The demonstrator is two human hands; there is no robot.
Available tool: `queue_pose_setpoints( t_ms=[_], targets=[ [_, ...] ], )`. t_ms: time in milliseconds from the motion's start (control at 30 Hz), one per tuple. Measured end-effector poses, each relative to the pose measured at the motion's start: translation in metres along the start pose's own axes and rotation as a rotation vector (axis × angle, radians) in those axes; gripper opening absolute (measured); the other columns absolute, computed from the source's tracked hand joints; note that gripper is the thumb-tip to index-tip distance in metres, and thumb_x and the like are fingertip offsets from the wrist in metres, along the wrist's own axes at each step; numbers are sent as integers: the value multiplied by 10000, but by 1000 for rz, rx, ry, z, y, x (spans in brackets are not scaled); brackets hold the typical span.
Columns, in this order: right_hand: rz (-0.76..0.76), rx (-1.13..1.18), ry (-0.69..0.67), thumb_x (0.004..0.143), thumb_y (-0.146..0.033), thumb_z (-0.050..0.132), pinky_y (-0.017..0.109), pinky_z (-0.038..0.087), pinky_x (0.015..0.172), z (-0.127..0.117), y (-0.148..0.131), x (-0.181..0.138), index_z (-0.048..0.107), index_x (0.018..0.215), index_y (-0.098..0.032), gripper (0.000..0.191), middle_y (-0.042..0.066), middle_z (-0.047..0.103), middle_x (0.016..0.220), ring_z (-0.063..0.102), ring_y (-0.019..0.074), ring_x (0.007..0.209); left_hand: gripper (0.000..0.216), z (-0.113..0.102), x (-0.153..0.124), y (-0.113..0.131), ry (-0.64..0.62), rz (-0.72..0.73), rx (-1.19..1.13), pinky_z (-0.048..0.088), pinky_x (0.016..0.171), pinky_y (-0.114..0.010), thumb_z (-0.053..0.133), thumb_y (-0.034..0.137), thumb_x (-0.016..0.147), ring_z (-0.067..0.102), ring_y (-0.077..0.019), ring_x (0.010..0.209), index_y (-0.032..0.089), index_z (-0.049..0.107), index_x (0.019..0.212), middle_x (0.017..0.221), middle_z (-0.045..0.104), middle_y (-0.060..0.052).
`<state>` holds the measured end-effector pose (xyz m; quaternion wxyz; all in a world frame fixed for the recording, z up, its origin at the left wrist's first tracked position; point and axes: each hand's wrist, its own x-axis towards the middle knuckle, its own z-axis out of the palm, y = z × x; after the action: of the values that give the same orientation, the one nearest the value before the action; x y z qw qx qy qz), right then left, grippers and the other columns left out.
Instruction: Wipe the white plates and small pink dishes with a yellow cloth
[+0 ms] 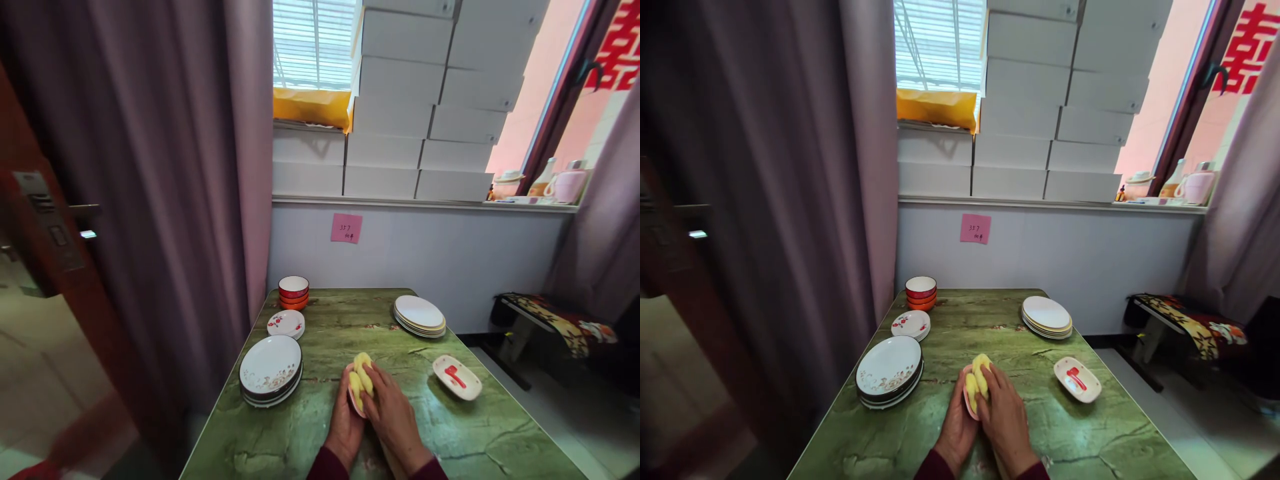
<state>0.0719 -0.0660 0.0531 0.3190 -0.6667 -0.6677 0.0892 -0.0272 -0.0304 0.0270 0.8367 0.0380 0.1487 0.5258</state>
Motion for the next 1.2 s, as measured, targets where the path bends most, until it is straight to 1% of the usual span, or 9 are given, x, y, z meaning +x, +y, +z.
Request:
queue_pose_setpoints(
  t_ms=[100, 267, 400, 500, 633, 867, 1033, 1100, 1200],
  targets=[
    [22, 28, -14, 843, -424, 596, 390, 433, 1079, -2, 1, 5, 579, 1348, -211, 548, 101, 541, 1442, 516, 272, 1314, 291, 3, 0, 1, 6, -5, 6, 493, 1015, -350, 666, 319, 867, 679, -258, 1095, 135, 725, 1084, 1135, 745, -123],
    [12, 63, -40, 858, -358, 562, 355, 425, 1077, -1, 7, 7, 581, 1345, -205, 511, 98, 543, 1441, 515, 241, 1321, 272, 3, 1, 1, 0, 11, 5, 512, 971, -336, 655, 301, 867, 704, -229, 1022, 125, 717, 1065, 1126, 744, -115],
    [-13, 6, -52, 791, -386, 646, 382, 431, 1062, -2, 7, 7, 565, 1350, -177, 603, 124, 536, 1438, 527, 274, 1299, 282, 4, 0, 1, 6, 16, 4, 526, 940, -320, 673, 296, 847, 714, -226, 975, 102, 717, 1047, 1075, 753, -122],
    [-31, -16, -48, 807, -394, 631, 371, 454, 1027, -2, 5, 7, 575, 1325, -201, 556, 114, 561, 1408, 553, 266, 1263, 267, 4, -2, 1, -2, 28, 6, 539, 919, -330, 678, 301, 841, 723, -220, 920, 109, 718, 1022, 1009, 767, -109],
    [-44, -64, -52, 832, -322, 586, 372, 434, 1051, 1, 2, 6, 564, 1345, -194, 529, 118, 533, 1437, 524, 265, 1296, 232, 4, -4, 1, 2, 50, -2, 552, 910, -357, 666, 285, 838, 727, -228, 918, 128, 717, 1001, 974, 774, -89],
    [-90, -179, -113, 759, -128, 536, 357, 401, 1059, -3, -6, 9, 613, 1293, -206, 545, 94, 567, 1401, 533, 258, 1250, 248, 0, 2, -1, 24, 64, -27, 554, 917, -364, 645, 296, 853, 722, -230, 952, 122, 714, 1016, 1015, 771, -97],
    [-142, -215, -184, 727, -82, 509, 353, 425, 944, -11, -11, 16, 681, 1149, -242, 483, 69, 667, 1231, 580, 270, 1109, 277, -2, 1, -1, 29, 47, -8, 546, 913, -351, 647, 333, 873, 723, -229, 946, 107, 718, 1017, 979, 776, -102],
    [-156, -228, -214, 723, -72, 499, 351, 424, 894, -14, -10, 14, 695, 1099, -252, 461, 65, 694, 1153, 596, 272, 1039, 315, -3, -2, -1, 8, 23, 20, 544, 911, -363, 661, 356, 865, 719, -248, 967, 101, 719, 1041, 976, 777, -111],
    [-159, -229, -249, 707, -77, 507, 348, 414, 863, -20, -4, 8, 696, 1087, -241, 455, 80, 706, 1120, 606, 276, 1000, 349, -5, -6, -3, -36, 17, 98, 535, 912, -358, 671, 375, 858, 715, -258, 986, 119, 720, 1090, 1036, 771, -114]
  ],
)
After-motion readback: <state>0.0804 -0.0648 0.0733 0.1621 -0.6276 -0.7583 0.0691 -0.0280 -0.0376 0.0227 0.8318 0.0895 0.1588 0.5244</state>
